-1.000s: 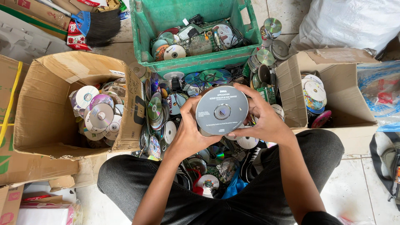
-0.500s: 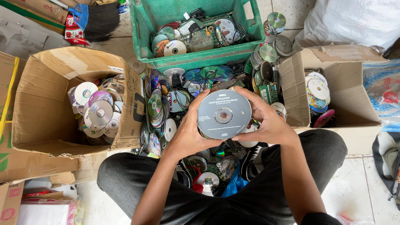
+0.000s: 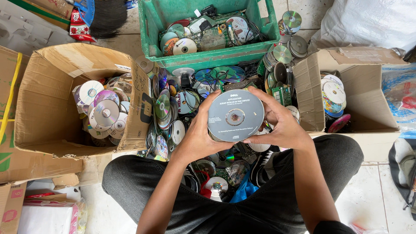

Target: The person sits on the floor surrounded by boxes and a crate filled with CDs and electronics. They repeatedly pick up individual CDs, hold them up to the camera to view the labels, and place them into a cardboard box to their right.

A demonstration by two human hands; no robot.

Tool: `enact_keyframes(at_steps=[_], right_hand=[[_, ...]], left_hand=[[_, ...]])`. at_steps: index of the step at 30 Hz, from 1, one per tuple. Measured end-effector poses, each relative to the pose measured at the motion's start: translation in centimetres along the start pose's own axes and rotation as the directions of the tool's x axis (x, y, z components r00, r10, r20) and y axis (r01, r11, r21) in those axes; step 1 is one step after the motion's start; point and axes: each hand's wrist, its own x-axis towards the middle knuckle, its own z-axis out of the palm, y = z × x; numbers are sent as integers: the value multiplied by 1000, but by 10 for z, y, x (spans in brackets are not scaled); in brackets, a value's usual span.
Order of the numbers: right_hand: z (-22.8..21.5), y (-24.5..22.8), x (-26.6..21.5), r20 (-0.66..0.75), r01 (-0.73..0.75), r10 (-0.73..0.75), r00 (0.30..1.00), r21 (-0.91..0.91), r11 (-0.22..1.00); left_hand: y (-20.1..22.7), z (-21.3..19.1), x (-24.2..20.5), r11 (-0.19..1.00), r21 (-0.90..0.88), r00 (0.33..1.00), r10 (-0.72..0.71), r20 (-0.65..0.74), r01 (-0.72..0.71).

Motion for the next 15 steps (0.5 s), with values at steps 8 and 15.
enact_keyframes(at_steps=[8,15], right_hand=[[2,1,2,6,2,-2,1000,13,1000],[2,2,4,8,6,-6,1000,26,1000]], left_hand=[[3,0,1,1000,-10,1000,-15,-1,15],[-1,4,1,1000,-6,1000,-16,-14,16]])
